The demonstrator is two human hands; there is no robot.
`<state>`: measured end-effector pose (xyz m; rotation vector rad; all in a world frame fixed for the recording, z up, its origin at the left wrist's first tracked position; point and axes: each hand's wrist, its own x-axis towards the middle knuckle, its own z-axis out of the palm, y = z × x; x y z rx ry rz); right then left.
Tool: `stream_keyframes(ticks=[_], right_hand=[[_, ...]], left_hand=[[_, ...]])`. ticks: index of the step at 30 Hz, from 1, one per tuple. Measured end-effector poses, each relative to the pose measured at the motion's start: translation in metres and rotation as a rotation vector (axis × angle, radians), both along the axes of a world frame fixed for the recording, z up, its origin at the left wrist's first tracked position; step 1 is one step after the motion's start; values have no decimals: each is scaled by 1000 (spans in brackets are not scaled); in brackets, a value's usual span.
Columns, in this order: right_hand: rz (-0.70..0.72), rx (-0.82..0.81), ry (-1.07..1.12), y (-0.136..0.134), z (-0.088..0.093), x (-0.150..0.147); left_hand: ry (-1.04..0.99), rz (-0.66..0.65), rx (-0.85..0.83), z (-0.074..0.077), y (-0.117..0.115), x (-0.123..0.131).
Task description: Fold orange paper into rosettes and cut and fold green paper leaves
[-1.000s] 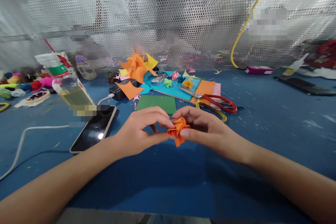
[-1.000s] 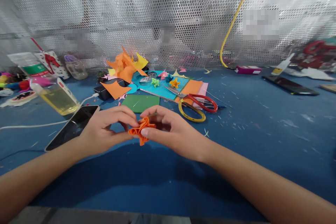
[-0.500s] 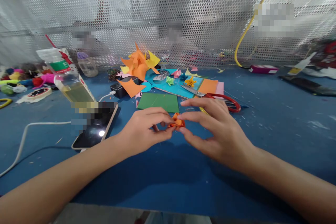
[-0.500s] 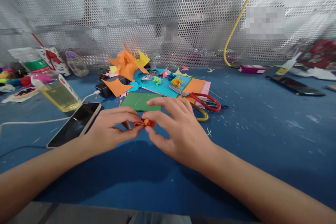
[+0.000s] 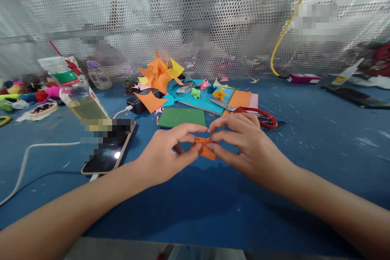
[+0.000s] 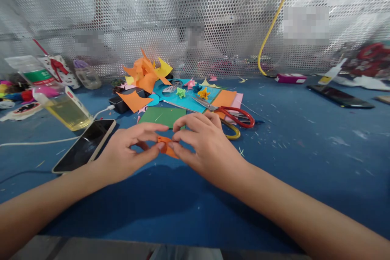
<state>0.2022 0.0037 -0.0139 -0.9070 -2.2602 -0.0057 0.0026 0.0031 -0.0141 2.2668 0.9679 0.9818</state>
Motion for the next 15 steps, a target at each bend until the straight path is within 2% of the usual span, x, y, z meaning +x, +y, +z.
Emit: stream_keyframes(ticks=[6, 15], right_hand=[[18, 1, -15, 1, 0, 1], [7, 4, -26, 3, -2, 2]], left_hand=[[23, 14, -125, 1, -4, 1], [-77, 114, -257, 3, -4, 7]])
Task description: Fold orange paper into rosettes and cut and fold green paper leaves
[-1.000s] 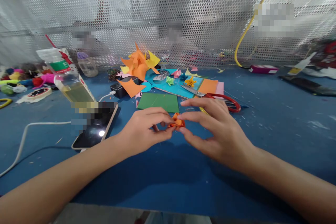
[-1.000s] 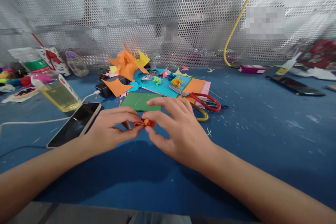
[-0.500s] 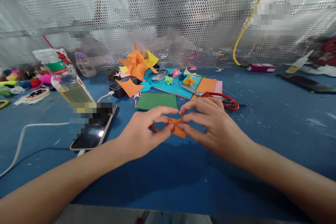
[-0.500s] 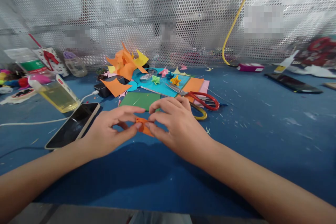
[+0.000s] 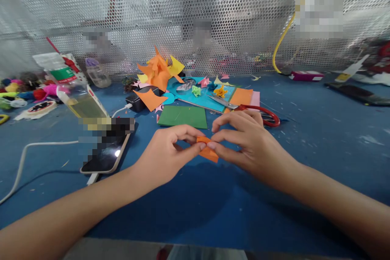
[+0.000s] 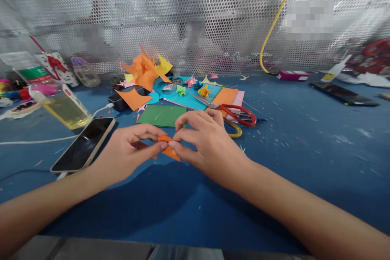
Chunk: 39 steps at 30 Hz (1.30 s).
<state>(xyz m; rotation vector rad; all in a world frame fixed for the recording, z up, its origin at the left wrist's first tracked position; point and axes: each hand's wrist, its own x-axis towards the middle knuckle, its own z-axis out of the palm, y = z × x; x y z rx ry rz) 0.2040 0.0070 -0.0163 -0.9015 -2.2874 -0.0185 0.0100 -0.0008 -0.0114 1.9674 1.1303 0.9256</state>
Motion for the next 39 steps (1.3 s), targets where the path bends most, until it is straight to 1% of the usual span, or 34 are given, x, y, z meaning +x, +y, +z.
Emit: stream_keyframes(ticks=[3, 9, 11, 16, 18, 22, 25, 27, 30, 33, 35, 37, 39], right_hand=[[-9, -5, 16, 0, 0, -1], [-12, -36, 40, 0, -1, -2], [-16, -72, 52, 0, -1, -2], [-15, -197, 79, -1, 0, -3], [-15, -208, 62, -1, 0, -3], [-8, -173, 37, 1, -2, -2], [-3, -166, 29, 2, -3, -2], [-1, -168, 30, 2, -3, -1], [-2, -175, 34, 2, -3, -1], [-6, -244, 38, 1, -1, -1], [12, -327, 59, 2, 0, 0], [65, -426, 83, 3, 1, 1], [121, -500, 86, 4, 2, 2]], left_hand=[[-29, -14, -25, -1, 0, 0], [44, -57, -32, 1, -1, 1], [55, -55, -31, 1, -2, 1], [37, -99, -85, -1, -3, 0], [64, -81, -43, -2, -2, -1], [170, 13, 87, -2, 0, -2], [224, -10, 93, -2, 1, -2], [222, -38, 97, -2, 0, -3], [213, -47, 101, -3, 1, -4], [225, -28, 114, -3, 2, -4], [211, -6, 160, -2, 1, -4], [185, 13, 204, -1, 0, -3], [160, 10, 193, 0, -1, -3]])
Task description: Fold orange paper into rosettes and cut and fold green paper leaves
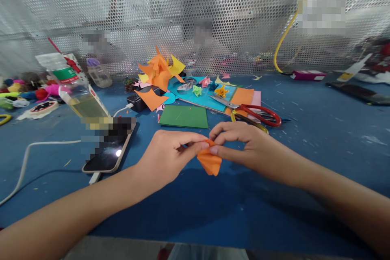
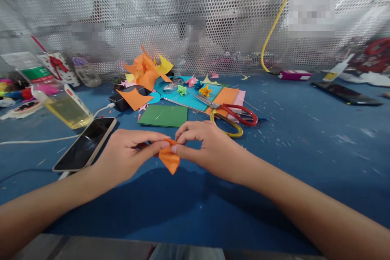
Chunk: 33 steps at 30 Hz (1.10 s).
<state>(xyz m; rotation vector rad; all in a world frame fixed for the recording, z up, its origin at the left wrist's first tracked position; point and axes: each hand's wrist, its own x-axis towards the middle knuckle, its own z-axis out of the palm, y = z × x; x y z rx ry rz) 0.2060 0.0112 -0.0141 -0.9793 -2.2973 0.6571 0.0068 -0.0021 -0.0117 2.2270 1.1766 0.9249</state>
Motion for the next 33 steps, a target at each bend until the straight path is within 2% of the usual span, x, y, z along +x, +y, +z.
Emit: stream_keyframes(ticks=[2, 6, 14, 16, 21, 28, 33], right_hand=[[16, -7, -19, 2, 0, 0], [-16, 79, -81, 3, -1, 0], [-139, -29, 95, -8, 3, -4], [-191, 29, 88, -10, 4, -6], [-255, 288, 23, -11, 2, -7], [-234, 355, 39, -14, 2, -8], [-208, 378, 35, -16, 2, -8]], left_hand=[[-41, -24, -73, 0, 0, 0], [-132, -63, -215, 1, 3, 1], [-216, 13, -130, -4, 1, 1], [-236, 18, -168, -6, 1, 2], [-274, 55, -283, -10, 1, 2], [-359, 20, -187, -10, 3, 5], [-326, 28, -105, -7, 2, 6]])
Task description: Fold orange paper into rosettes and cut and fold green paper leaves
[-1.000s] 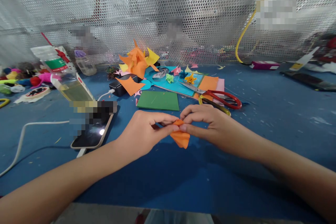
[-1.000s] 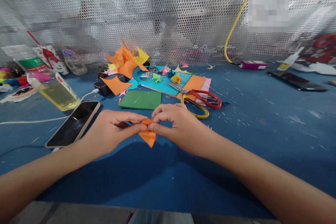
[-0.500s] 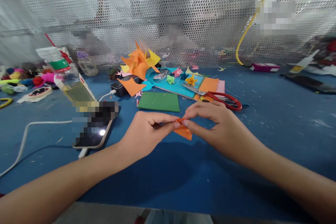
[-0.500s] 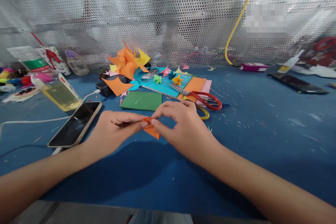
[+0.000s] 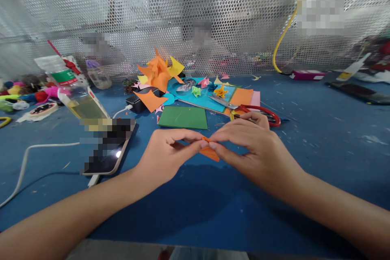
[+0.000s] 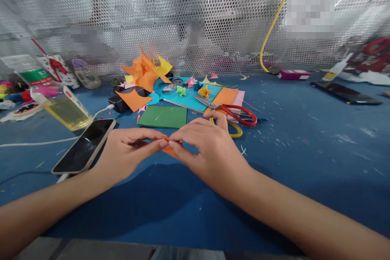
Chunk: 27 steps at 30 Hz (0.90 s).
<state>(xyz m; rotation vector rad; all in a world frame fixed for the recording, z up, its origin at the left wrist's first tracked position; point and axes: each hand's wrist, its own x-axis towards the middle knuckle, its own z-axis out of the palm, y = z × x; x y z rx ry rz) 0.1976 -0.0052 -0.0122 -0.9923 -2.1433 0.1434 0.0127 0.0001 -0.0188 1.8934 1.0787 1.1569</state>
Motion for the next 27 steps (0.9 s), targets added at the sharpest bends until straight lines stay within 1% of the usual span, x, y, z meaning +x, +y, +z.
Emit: stream_keyframes(ticks=[3, 6, 10, 14, 17, 20, 24, 27], right_hand=[[-38, 18, 0, 0, 0, 0], [-48, 13, -16, 2, 0, 0], [2, 22, -42, 2, 1, 1], [76, 39, -67, 1, -1, 1], [22, 86, -46, 0, -2, 0], [-30, 120, -38, 0, -2, -1], [51, 175, -77, -1, -2, -1], [97, 158, -86, -3, -1, -1]], left_hand=[[17, 10, 66, 2, -1, 0], [-14, 26, 79, 4, -2, 1], [-29, 41, 23, 5, -2, 1], [-20, -37, 15, 5, -1, 0], [17, -77, 44, 6, -2, 0], [54, -63, 60, 7, -3, 0], [129, -31, 42, 7, -4, -1], [150, -19, 54, 7, -4, -1]])
